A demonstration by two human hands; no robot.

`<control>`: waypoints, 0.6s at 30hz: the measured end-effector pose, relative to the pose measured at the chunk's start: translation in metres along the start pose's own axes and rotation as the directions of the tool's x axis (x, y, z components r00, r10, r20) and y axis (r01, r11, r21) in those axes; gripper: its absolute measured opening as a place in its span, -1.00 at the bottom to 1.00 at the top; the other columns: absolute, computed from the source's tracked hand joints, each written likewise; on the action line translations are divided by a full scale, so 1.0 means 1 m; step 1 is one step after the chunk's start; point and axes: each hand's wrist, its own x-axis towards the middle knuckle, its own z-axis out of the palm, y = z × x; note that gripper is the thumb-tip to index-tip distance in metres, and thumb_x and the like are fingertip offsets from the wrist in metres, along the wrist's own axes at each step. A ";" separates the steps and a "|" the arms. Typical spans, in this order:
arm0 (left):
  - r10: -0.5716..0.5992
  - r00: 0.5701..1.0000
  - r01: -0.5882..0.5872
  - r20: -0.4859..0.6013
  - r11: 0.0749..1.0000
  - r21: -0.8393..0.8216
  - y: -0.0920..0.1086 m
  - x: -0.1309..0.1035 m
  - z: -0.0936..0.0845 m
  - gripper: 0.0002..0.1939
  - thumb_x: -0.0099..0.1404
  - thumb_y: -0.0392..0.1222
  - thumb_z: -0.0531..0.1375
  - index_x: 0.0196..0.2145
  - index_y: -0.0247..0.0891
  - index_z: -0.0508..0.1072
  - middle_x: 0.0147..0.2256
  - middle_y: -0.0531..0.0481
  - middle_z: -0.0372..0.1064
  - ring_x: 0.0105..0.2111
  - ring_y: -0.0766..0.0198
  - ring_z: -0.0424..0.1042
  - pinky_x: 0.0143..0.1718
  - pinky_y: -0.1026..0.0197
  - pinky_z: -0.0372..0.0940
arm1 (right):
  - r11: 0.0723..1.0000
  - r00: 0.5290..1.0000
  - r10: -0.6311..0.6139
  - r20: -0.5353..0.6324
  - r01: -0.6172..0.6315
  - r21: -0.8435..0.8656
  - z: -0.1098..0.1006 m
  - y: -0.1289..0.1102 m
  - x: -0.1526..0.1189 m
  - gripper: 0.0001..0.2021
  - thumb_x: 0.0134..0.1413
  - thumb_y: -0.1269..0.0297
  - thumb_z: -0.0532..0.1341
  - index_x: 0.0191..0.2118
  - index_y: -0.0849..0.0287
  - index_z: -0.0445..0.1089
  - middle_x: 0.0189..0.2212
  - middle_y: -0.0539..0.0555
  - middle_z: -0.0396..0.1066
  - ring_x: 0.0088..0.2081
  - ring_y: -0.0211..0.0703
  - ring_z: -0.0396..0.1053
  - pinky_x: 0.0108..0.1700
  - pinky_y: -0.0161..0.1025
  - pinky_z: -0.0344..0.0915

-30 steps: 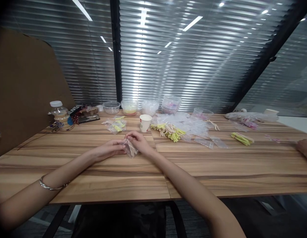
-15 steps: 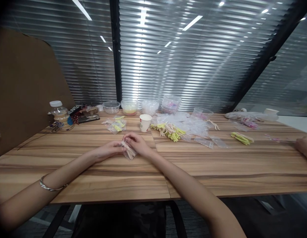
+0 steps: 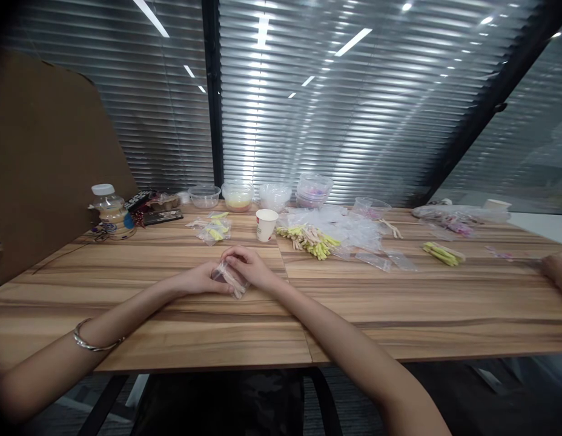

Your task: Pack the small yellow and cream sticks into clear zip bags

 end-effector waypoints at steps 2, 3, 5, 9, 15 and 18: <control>-0.013 1.000 0.013 -0.018 1.000 0.020 -0.002 -0.001 -0.001 -0.62 0.09 -0.09 0.30 -0.16 -0.31 0.43 -0.16 -0.06 0.44 -0.13 0.19 0.39 -0.05 0.20 0.24 | 1.000 1.000 0.007 0.002 -0.007 0.002 0.000 0.000 0.000 -0.79 0.16 0.15 0.12 -0.25 0.19 0.38 -0.29 0.06 0.36 -0.25 -0.23 0.31 -0.15 -0.28 0.25; -0.019 1.000 0.019 -0.025 0.999 0.025 -0.003 -0.001 -0.001 -0.62 0.09 -0.09 0.30 -0.16 -0.31 0.43 -0.17 -0.06 0.44 -0.14 0.19 0.39 -0.06 0.20 0.24 | 1.000 1.000 0.008 0.001 -0.008 -0.004 0.000 0.000 0.000 -0.78 0.15 0.15 0.12 -0.25 0.19 0.39 -0.29 0.06 0.36 -0.25 -0.23 0.31 -0.15 -0.28 0.25; -0.031 0.999 0.033 -0.038 0.999 0.039 -0.005 -0.001 -0.001 -0.62 0.09 -0.07 0.29 -0.17 -0.31 0.43 -0.19 -0.05 0.44 -0.15 0.19 0.39 -0.09 0.21 0.25 | 1.000 1.000 0.007 -0.002 -0.007 -0.019 0.000 -0.001 0.000 -0.77 0.16 0.14 0.12 -0.24 0.19 0.39 -0.28 0.07 0.37 -0.24 -0.23 0.31 -0.15 -0.28 0.25; -0.024 0.999 0.027 -0.048 0.998 0.058 -0.009 0.000 0.000 -0.59 0.09 -0.04 0.28 -0.14 -0.31 0.41 -0.17 -0.06 0.43 -0.14 0.17 0.38 -0.09 0.20 0.25 | 1.000 1.000 -0.001 0.001 0.001 -0.023 0.000 -0.001 0.000 -0.77 0.16 0.15 0.11 -0.23 0.19 0.40 -0.28 0.07 0.37 -0.24 -0.22 0.32 -0.15 -0.27 0.24; -0.023 1.000 0.024 -0.012 0.998 0.059 -0.007 0.000 -0.001 -0.67 0.14 -0.02 0.25 -0.23 -0.33 0.43 -0.25 -0.03 0.44 -0.19 0.20 0.38 -0.11 0.23 0.25 | 1.000 1.000 -0.007 0.013 0.007 0.011 0.001 -0.002 0.000 -0.79 0.17 0.18 0.11 -0.22 0.19 0.40 -0.27 0.07 0.37 -0.22 -0.23 0.32 -0.13 -0.27 0.24; -0.028 1.000 0.028 -0.009 0.996 0.082 -0.006 0.000 -0.001 -0.67 0.15 0.00 0.23 -0.26 -0.33 0.46 -0.26 -0.03 0.44 -0.20 0.19 0.39 -0.11 0.23 0.24 | 1.000 1.000 0.004 0.000 -0.004 0.023 0.002 -0.003 0.000 -0.79 0.16 0.18 0.12 -0.23 0.18 0.40 -0.27 0.06 0.37 -0.22 -0.23 0.32 -0.12 -0.27 0.24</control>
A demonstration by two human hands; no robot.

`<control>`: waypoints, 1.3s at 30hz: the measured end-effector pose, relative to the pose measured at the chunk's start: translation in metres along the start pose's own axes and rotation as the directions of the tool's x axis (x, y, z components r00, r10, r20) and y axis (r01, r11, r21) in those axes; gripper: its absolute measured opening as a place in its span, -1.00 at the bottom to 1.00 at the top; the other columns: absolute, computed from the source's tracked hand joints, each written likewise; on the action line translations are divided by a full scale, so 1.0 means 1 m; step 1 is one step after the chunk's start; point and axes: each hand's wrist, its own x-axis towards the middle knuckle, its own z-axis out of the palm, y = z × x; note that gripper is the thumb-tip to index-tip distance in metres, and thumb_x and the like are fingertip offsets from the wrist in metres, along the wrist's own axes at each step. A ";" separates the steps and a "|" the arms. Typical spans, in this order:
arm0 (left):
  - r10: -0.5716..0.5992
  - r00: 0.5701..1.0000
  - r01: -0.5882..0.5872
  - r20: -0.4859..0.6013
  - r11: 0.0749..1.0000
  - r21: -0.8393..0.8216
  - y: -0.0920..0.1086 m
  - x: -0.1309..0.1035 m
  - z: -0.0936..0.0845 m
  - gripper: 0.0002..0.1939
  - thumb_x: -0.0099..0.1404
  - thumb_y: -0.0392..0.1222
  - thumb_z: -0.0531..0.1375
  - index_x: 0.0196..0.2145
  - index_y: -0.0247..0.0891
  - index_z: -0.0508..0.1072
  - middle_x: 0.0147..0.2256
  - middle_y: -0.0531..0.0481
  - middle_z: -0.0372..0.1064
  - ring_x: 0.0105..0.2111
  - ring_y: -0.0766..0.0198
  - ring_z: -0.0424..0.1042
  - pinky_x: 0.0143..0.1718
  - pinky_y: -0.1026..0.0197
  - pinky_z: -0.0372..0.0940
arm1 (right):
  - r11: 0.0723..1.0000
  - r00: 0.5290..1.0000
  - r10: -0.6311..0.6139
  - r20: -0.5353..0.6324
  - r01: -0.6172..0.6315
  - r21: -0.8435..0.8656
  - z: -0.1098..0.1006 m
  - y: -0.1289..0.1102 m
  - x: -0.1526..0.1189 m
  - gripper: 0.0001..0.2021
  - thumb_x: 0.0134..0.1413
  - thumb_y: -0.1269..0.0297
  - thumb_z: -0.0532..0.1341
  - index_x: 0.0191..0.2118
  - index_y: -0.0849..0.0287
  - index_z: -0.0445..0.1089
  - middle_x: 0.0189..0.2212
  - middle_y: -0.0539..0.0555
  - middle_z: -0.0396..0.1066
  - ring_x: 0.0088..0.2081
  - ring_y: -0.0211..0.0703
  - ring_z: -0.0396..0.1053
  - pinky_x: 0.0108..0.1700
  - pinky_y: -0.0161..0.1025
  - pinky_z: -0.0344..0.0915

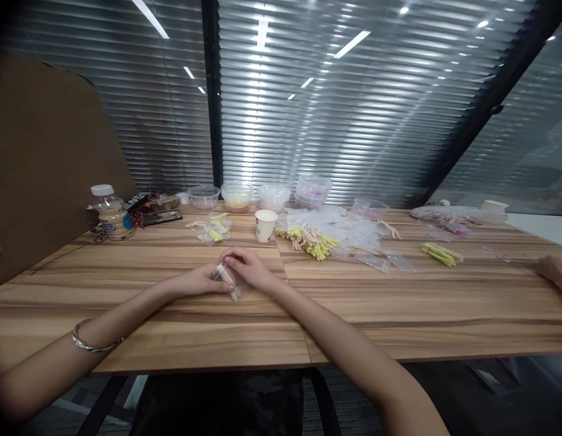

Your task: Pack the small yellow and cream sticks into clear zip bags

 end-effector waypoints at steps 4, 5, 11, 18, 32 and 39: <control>0.049 0.996 -0.050 -0.068 0.999 -0.021 0.001 0.002 0.005 -0.63 0.19 -0.04 0.21 -0.11 -0.31 0.42 -0.12 -0.07 0.42 -0.10 0.18 0.36 -0.04 0.21 0.21 | 0.997 0.998 0.049 -0.033 -0.047 0.058 -0.003 0.001 0.002 -0.79 0.11 0.14 0.17 -0.26 0.19 0.40 -0.31 0.05 0.37 -0.27 -0.24 0.31 -0.18 -0.29 0.24; 0.066 0.993 -0.069 -0.095 0.997 -0.030 0.001 0.003 0.006 -0.62 0.20 -0.06 0.21 -0.08 -0.31 0.40 -0.10 -0.08 0.40 -0.08 0.18 0.35 -0.02 0.21 0.20 | 0.995 0.998 0.059 -0.039 -0.056 0.088 -0.004 0.002 0.002 -0.78 0.10 0.14 0.18 -0.26 0.19 0.40 -0.31 0.05 0.36 -0.28 -0.24 0.31 -0.20 -0.29 0.24; 0.119 0.962 -0.135 -0.245 0.990 -0.048 0.002 0.008 0.011 -0.63 0.16 -0.10 0.23 -0.12 -0.37 0.41 -0.16 -0.12 0.40 -0.15 0.19 0.36 -0.07 0.19 0.23 | 0.966 0.990 0.112 -0.085 -0.088 0.243 -0.006 0.002 0.003 -0.76 0.05 0.11 0.22 -0.27 0.19 0.38 -0.37 0.03 0.33 -0.38 -0.30 0.25 -0.32 -0.34 0.20; 0.121 0.904 -0.214 -0.409 0.958 -0.190 0.003 0.009 0.009 -0.58 0.13 -0.12 0.26 -0.08 -0.26 0.27 -0.12 -0.05 0.31 -0.18 0.26 0.36 -0.13 0.23 0.27 | 0.908 0.965 0.211 -0.156 -0.135 0.396 -0.011 -0.001 0.002 -0.77 0.00 0.14 0.26 -0.29 0.18 0.36 -0.34 0.02 0.32 -0.31 -0.29 0.27 -0.32 -0.38 0.17; 0.175 0.833 -0.243 -0.524 0.968 -0.063 -0.008 0.013 -0.001 -0.65 0.16 -0.11 0.23 -0.13 -0.30 0.34 -0.10 -0.09 0.37 -0.14 0.21 0.40 -0.08 0.19 0.31 | 0.890 0.929 0.324 -0.177 -0.235 0.391 -0.013 0.019 0.003 -0.66 -0.03 0.05 0.26 -0.18 0.15 0.34 -0.28 0.04 0.37 -0.33 -0.28 0.31 -0.33 -0.35 0.21; 0.087 0.871 -0.192 -0.484 0.966 -0.171 -0.018 0.016 -0.008 -0.62 0.09 -0.12 0.29 -0.16 -0.35 0.43 -0.12 -0.14 0.42 -0.13 0.16 0.40 -0.05 0.15 0.29 | 0.924 0.931 0.309 -0.196 -0.245 0.292 -0.014 0.029 0.004 -0.65 -0.07 0.00 0.28 -0.30 0.20 0.34 -0.46 -0.03 0.30 -0.51 -0.38 0.17 -0.47 -0.40 0.09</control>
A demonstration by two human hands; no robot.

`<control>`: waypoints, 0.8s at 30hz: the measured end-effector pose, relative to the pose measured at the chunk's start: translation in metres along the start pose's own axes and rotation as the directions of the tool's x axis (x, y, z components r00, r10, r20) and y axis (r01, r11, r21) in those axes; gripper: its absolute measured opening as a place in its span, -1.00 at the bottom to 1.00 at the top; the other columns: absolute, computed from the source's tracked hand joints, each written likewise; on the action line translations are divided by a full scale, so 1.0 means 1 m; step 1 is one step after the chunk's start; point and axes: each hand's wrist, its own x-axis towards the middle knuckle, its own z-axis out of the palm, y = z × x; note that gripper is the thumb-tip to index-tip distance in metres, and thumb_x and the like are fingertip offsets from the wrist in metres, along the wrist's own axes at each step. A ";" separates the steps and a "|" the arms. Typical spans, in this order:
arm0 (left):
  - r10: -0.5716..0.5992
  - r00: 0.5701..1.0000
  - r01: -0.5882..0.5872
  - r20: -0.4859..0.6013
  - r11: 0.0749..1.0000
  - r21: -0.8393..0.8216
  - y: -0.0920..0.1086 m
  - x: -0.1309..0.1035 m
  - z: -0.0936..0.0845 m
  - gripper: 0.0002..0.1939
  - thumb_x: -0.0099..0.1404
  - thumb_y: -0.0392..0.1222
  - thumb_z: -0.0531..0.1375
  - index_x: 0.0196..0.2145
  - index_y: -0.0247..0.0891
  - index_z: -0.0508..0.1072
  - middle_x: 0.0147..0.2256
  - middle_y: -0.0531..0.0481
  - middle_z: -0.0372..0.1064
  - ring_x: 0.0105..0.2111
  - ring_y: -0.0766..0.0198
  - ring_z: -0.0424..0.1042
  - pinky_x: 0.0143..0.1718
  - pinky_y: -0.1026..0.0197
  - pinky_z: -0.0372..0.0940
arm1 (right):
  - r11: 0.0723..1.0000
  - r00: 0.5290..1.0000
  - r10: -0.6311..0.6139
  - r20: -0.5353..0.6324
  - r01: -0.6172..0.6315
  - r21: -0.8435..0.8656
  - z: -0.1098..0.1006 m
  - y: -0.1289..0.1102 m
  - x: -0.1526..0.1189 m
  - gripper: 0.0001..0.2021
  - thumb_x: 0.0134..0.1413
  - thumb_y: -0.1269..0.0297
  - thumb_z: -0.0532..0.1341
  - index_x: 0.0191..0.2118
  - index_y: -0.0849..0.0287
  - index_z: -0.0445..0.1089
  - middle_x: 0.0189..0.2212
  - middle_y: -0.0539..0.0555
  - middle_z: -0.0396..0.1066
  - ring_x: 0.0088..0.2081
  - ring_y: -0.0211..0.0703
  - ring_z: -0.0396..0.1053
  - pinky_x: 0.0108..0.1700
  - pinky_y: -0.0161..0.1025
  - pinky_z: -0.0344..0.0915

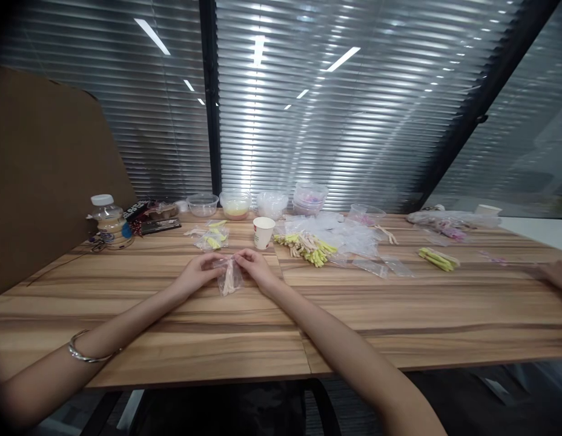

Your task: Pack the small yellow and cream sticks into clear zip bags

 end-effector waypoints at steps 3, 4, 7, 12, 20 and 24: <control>-0.051 0.997 0.052 0.053 0.999 -0.002 0.001 0.001 -0.002 -0.60 0.08 -0.11 0.30 -0.13 -0.34 0.45 -0.11 -0.15 0.42 -0.14 0.17 0.40 -0.07 0.16 0.29 | 0.999 1.000 -0.017 0.025 0.018 -0.044 0.001 -0.002 -0.001 -0.65 -0.05 0.00 0.27 -0.30 0.20 0.34 -0.50 -0.04 0.28 -0.54 -0.38 0.14 -0.51 -0.40 0.04; -0.061 0.996 0.061 0.062 0.998 -0.001 0.002 0.000 -0.003 -0.59 0.07 -0.10 0.30 -0.13 -0.34 0.45 -0.11 -0.14 0.43 -0.14 0.17 0.40 -0.08 0.17 0.29 | 0.998 0.999 -0.019 0.033 0.021 -0.051 0.002 -0.003 -0.002 -0.65 -0.05 0.00 0.27 -0.31 0.21 0.34 -0.50 -0.04 0.28 -0.54 -0.38 0.14 -0.51 -0.39 0.04; -0.079 0.994 0.081 0.074 0.997 -0.016 0.006 -0.001 -0.003 -0.58 0.04 -0.09 0.32 -0.14 -0.33 0.47 -0.14 -0.14 0.44 -0.17 0.17 0.41 -0.10 0.17 0.30 | 0.999 0.999 -0.023 0.044 0.025 -0.048 0.003 -0.004 -0.003 -0.64 -0.06 -0.02 0.27 -0.32 0.22 0.33 -0.50 -0.02 0.29 -0.53 -0.37 0.15 -0.51 -0.39 0.06; -0.104 0.990 0.109 0.095 0.993 -0.051 0.009 -0.002 -0.002 -0.61 0.05 -0.09 0.32 -0.18 -0.35 0.49 -0.19 -0.14 0.45 -0.22 0.20 0.42 -0.14 0.18 0.31 | 0.999 0.999 -0.034 0.028 0.035 -0.023 0.006 -0.005 -0.004 -0.62 -0.08 -0.02 0.28 -0.32 0.22 0.34 -0.49 -0.02 0.31 -0.53 -0.37 0.17 -0.49 -0.39 0.08; -0.137 0.989 0.139 0.048 0.990 -0.023 0.008 -0.002 -0.007 -0.72 0.02 -0.15 0.32 -0.30 -0.37 0.51 -0.30 -0.10 0.48 -0.32 0.27 0.41 -0.21 0.23 0.29 | 0.999 0.996 -0.050 0.069 0.051 -0.012 0.009 -0.007 -0.006 -0.67 -0.05 0.01 0.27 -0.33 0.22 0.36 -0.42 0.00 0.36 -0.44 -0.33 0.26 -0.39 -0.36 0.18; -0.162 0.986 0.162 0.049 0.987 0.001 0.008 -0.004 -0.009 -0.72 0.01 -0.15 0.31 -0.32 -0.37 0.52 -0.31 -0.11 0.48 -0.31 0.24 0.43 -0.21 0.21 0.30 | 0.998 0.996 -0.043 0.081 0.047 -0.045 0.010 -0.006 -0.006 -0.65 -0.07 0.00 0.28 -0.31 0.22 0.40 -0.37 0.04 0.41 -0.37 -0.29 0.31 -0.32 -0.33 0.23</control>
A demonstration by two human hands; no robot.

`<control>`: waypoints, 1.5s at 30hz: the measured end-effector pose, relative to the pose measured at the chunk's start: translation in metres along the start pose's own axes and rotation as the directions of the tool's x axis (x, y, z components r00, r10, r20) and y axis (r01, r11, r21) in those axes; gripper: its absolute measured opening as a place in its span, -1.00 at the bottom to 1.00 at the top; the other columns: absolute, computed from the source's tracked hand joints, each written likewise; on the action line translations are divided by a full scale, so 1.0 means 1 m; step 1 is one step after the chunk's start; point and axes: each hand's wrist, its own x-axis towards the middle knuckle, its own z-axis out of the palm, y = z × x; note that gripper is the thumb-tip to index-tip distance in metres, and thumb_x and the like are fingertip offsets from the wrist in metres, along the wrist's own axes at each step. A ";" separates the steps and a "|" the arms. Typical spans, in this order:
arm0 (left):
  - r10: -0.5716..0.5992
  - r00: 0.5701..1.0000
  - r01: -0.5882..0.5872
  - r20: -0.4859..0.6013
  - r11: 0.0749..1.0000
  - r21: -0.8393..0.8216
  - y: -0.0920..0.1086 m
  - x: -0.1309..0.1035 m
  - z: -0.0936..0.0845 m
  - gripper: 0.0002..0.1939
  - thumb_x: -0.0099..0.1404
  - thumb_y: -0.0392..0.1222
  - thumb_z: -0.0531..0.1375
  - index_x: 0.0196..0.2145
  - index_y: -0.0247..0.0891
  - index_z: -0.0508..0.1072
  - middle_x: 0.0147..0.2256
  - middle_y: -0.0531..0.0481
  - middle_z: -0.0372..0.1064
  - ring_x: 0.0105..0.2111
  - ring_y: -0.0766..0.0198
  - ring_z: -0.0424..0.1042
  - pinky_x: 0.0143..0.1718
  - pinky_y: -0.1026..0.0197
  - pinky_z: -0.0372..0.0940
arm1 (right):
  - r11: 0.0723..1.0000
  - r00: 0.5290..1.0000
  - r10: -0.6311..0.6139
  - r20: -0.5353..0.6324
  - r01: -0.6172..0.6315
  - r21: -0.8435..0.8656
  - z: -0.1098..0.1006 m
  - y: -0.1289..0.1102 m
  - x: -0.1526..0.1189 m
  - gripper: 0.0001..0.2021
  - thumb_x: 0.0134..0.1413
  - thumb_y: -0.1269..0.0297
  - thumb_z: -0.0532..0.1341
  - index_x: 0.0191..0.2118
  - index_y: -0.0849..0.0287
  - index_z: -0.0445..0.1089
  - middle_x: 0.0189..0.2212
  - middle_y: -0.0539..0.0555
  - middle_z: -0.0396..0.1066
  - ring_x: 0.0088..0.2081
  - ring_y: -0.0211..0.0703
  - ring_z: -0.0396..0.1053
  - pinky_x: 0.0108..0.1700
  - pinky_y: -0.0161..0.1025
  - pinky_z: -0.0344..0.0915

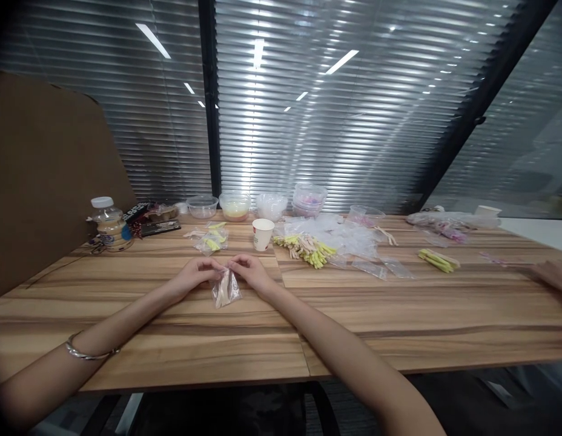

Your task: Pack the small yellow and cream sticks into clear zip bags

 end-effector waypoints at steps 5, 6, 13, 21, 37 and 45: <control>0.017 0.999 -0.020 0.044 0.998 0.058 0.003 0.000 -0.003 -0.72 0.03 -0.12 0.28 -0.30 -0.35 0.52 -0.29 -0.10 0.48 -0.28 0.21 0.43 -0.18 0.17 0.30 | 0.999 0.999 -0.010 -0.036 0.009 -0.034 0.000 0.002 0.001 -0.66 -0.07 0.01 0.28 -0.32 0.23 0.43 -0.37 0.05 0.42 -0.39 -0.29 0.30 -0.34 -0.34 0.22; 0.025 0.998 -0.029 0.053 0.996 0.082 0.005 0.001 -0.003 -0.71 0.04 -0.12 0.27 -0.30 -0.35 0.52 -0.29 -0.10 0.48 -0.28 0.20 0.42 -0.17 0.17 0.29 | 0.999 0.999 -0.017 -0.040 0.016 -0.043 0.000 0.002 0.001 -0.66 -0.07 0.01 0.28 -0.33 0.23 0.43 -0.38 0.05 0.42 -0.40 -0.29 0.29 -0.35 -0.34 0.21; 0.038 0.996 -0.050 0.080 0.987 0.154 0.013 -0.001 0.000 -0.72 0.08 -0.12 0.25 -0.28 -0.35 0.52 -0.27 -0.10 0.48 -0.29 0.22 0.40 -0.22 0.22 0.28 | 0.994 1.000 -0.026 -0.014 0.024 -0.103 -0.001 0.004 0.001 -0.65 -0.02 0.01 0.24 -0.31 0.24 0.43 -0.39 0.06 0.42 -0.40 -0.27 0.30 -0.35 -0.33 0.22; 0.067 0.991 -0.089 0.113 0.975 0.202 0.008 0.002 -0.004 -0.71 0.13 -0.12 0.23 -0.21 -0.29 0.54 -0.15 -0.09 0.47 -0.12 0.16 0.39 -0.01 0.17 0.21 | 0.986 0.997 -0.077 -0.026 0.073 -0.151 -0.002 0.009 0.003 -0.65 0.00 0.00 0.22 -0.34 0.25 0.41 -0.45 0.02 0.36 -0.44 -0.32 0.23 -0.39 -0.36 0.15; 0.132 0.985 -0.161 0.114 0.942 0.294 -0.012 0.010 -0.008 -0.69 0.10 -0.10 0.27 -0.21 -0.29 0.53 -0.20 -0.12 0.43 -0.19 0.17 0.37 -0.09 0.16 0.23 | 0.993 0.998 -0.052 -0.030 0.049 -0.105 -0.002 0.007 0.004 -0.71 0.02 0.07 0.22 -0.32 0.24 0.40 -0.45 0.01 0.33 -0.45 -0.34 0.19 -0.39 -0.37 0.12; 0.144 0.983 -0.161 0.115 0.975 0.150 -0.012 0.010 -0.003 -0.74 0.10 -0.11 0.27 -0.27 -0.32 0.55 -0.20 -0.15 0.48 -0.16 0.14 0.41 -0.07 0.15 0.24 | 0.999 0.999 -0.028 -0.023 0.028 0.020 -0.001 0.006 0.006 -0.73 0.06 0.09 0.18 -0.27 0.21 0.39 -0.40 0.02 0.35 -0.41 -0.33 0.24 -0.36 -0.36 0.16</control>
